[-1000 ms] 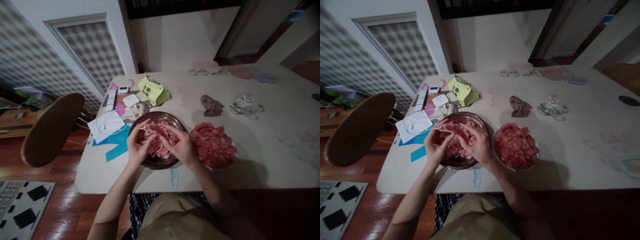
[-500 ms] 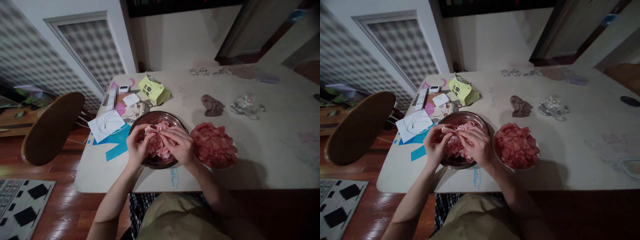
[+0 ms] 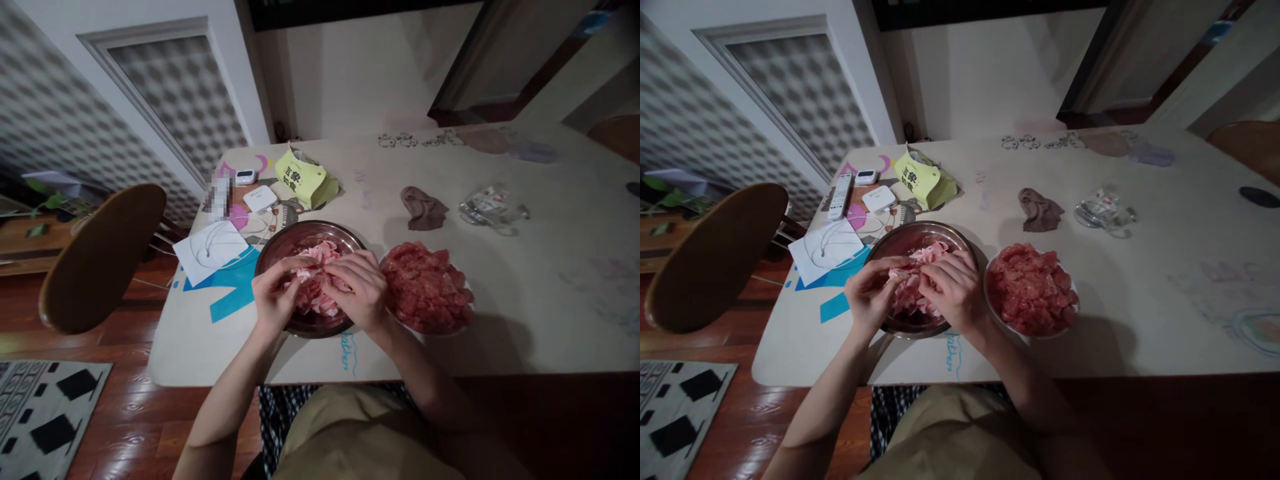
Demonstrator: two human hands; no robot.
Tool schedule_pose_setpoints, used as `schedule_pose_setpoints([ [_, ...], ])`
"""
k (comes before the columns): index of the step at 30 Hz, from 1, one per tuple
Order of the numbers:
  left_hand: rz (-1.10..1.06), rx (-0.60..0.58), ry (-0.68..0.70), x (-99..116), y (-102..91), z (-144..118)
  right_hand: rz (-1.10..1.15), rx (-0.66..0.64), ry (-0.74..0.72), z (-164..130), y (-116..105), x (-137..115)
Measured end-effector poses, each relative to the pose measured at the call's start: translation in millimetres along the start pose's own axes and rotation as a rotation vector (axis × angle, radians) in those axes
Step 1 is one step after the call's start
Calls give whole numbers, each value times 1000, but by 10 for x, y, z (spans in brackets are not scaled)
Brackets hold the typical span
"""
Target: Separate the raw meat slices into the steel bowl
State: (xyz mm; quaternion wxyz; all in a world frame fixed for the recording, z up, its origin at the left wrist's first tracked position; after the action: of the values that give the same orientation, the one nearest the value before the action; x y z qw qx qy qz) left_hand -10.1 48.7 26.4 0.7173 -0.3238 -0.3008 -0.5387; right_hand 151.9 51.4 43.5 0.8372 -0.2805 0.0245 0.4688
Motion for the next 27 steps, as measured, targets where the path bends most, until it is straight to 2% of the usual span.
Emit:
schedule_pose_setpoints([
  [11,-120,-51,21,27,39,-3,-2,24,10,-4,-53,-14],
  [17,-197,-8,32,23,29,10,-31,49,16,0,-92,-38],
  [27,-285,-93,113,130,73,54,-28,102,69,33,-157,-42],
])
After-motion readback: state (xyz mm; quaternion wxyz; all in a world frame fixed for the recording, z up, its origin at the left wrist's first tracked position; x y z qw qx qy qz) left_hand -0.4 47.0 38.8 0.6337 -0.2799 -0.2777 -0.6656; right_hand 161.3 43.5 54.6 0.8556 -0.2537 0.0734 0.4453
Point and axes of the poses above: each hand's wrist, its own z-axis towards the middle knuckle, its own y-axis out of the palm, x = y × z, the point moved 6 cm from there along z, towards the middle knuckle
